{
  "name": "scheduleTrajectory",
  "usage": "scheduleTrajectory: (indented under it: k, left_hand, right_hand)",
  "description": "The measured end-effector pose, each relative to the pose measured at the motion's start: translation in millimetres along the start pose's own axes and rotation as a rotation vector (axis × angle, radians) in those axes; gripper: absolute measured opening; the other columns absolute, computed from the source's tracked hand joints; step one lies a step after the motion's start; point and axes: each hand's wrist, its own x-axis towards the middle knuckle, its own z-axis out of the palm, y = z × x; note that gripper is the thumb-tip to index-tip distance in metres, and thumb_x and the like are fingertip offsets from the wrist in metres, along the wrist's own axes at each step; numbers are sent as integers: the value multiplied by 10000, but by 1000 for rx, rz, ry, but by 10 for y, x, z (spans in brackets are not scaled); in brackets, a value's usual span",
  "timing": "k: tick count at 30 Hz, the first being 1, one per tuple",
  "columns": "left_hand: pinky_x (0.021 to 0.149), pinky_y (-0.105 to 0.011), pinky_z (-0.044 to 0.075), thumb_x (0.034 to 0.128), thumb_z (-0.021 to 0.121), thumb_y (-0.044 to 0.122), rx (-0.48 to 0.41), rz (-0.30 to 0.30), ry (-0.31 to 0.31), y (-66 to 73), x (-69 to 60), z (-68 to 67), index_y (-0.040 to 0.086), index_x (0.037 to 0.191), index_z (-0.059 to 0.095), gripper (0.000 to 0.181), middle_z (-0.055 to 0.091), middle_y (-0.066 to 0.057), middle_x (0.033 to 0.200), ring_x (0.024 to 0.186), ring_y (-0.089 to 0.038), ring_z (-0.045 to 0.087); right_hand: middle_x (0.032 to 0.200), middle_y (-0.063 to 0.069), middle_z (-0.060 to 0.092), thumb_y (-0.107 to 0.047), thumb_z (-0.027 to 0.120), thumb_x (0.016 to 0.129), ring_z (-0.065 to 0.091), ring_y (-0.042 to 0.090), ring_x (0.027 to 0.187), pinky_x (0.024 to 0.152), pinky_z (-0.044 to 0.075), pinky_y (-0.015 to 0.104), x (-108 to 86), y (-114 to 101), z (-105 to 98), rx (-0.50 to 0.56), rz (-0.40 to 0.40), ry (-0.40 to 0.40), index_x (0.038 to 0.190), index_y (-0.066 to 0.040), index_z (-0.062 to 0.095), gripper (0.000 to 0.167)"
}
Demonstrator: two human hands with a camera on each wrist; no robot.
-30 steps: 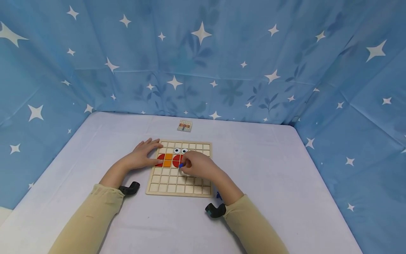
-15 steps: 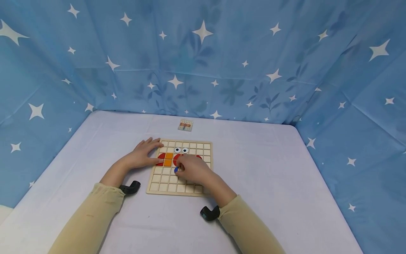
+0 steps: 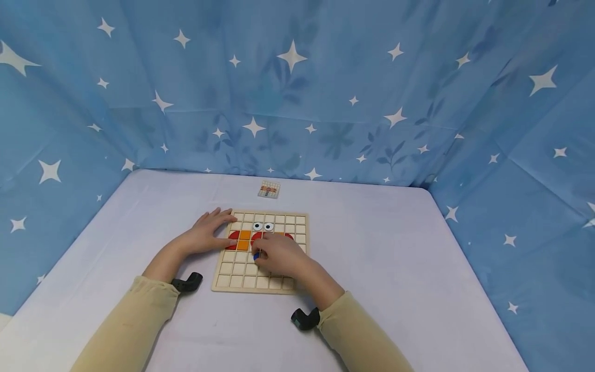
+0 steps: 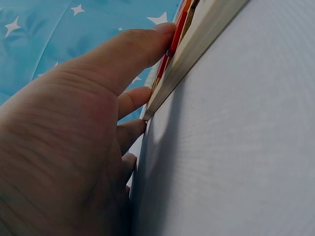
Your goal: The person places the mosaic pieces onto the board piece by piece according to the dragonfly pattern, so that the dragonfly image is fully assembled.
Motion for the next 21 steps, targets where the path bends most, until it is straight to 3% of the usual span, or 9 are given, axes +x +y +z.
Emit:
scheduleTrajectory:
  k: [5,11,15,21]
  left_hand:
    - [1249,-558,27,858,710,521,-12,12,16,0,-21,12,197,1430,495,692,279,-98,1631,1536,-379,103]
    - [1252,-550,19,853,714,530,-17,10,14,7,-15,11,200,1432,490,703,270,-91,1635,1538,-374,97]
    - [1250,-559,19,855,716,516,-15,10,17,28,-28,-7,190,1429,491,697,270,-104,1633,1535,-386,95]
    - [1252,-546,6,858,704,534,-17,-1,3,7,-28,8,193,1439,477,711,251,-102,1640,1538,-379,79]
  right_hand:
    - [1000,-112,608,-315,653,948,554,77,868,799,515,276,-37,-8,-47,14,9,-3,1106,-271,674,165]
    - [927,-94,603,-302,655,952,525,83,805,731,498,270,-194,117,-257,42,20,61,1012,-226,695,105]
    - [962,-87,612,-292,659,953,544,99,851,789,517,305,-389,300,-402,103,69,104,979,-230,696,76]
    - [963,-90,603,-267,653,960,549,139,858,721,489,289,-786,668,-515,143,126,146,1014,-209,692,88]
